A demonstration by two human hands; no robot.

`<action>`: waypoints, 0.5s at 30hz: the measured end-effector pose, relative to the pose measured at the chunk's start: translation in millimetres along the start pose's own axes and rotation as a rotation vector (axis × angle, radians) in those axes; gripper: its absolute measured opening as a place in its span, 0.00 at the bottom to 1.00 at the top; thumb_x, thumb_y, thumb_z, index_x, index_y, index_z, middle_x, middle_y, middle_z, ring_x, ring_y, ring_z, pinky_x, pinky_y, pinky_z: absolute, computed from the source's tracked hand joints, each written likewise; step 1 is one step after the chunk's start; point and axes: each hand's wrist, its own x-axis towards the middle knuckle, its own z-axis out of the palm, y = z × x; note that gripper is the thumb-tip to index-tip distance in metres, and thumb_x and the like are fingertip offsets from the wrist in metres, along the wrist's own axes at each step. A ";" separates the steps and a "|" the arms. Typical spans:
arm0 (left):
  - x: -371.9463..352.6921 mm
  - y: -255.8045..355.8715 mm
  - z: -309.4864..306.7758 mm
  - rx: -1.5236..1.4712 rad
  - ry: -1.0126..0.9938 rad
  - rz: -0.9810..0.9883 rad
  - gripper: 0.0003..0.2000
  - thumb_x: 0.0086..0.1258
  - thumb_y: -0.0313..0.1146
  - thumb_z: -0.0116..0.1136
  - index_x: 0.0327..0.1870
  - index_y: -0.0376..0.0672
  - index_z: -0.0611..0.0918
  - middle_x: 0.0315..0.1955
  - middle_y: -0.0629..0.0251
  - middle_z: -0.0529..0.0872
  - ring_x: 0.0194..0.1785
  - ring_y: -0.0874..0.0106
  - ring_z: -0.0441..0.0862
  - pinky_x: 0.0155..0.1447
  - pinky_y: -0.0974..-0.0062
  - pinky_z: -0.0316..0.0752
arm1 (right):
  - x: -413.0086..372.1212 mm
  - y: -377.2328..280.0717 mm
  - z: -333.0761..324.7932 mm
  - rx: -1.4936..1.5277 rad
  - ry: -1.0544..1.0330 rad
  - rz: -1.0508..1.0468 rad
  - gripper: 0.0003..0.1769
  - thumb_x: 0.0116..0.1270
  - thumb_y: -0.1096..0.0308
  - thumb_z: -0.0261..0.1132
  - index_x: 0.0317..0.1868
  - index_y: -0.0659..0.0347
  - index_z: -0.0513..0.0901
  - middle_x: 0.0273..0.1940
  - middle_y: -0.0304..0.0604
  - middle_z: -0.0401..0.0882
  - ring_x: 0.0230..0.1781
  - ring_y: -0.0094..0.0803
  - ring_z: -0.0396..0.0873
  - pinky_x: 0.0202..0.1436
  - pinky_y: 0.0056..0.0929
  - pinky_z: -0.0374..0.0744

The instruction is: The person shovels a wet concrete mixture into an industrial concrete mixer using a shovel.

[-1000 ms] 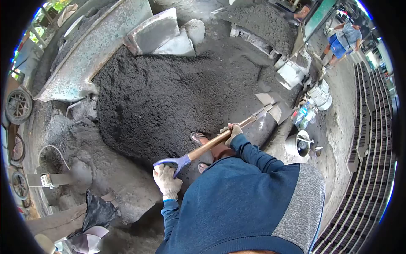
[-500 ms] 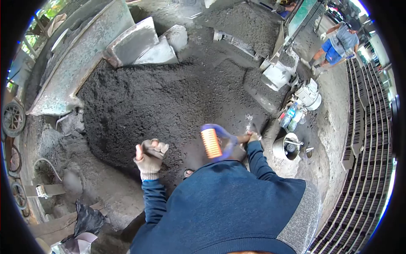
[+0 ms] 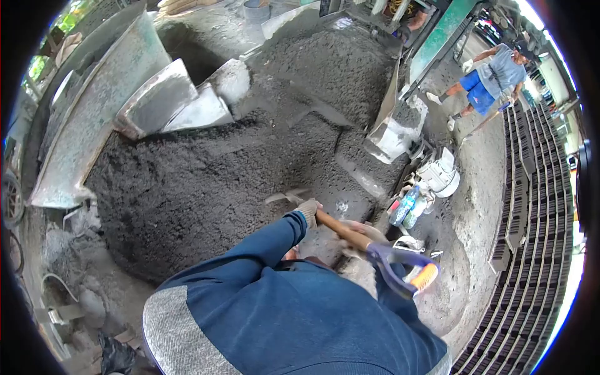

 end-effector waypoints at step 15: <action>164.8 133.4 -4.0 -0.250 0.270 -0.072 0.10 0.69 0.35 0.62 0.35 0.39 0.77 0.25 0.59 0.79 0.24 0.63 0.78 0.27 0.59 0.77 | 13.8 14.9 -119.0 -0.749 1.125 -0.085 0.13 0.65 0.62 0.66 0.45 0.61 0.81 0.41 0.43 0.82 0.37 0.40 0.83 0.46 0.48 0.83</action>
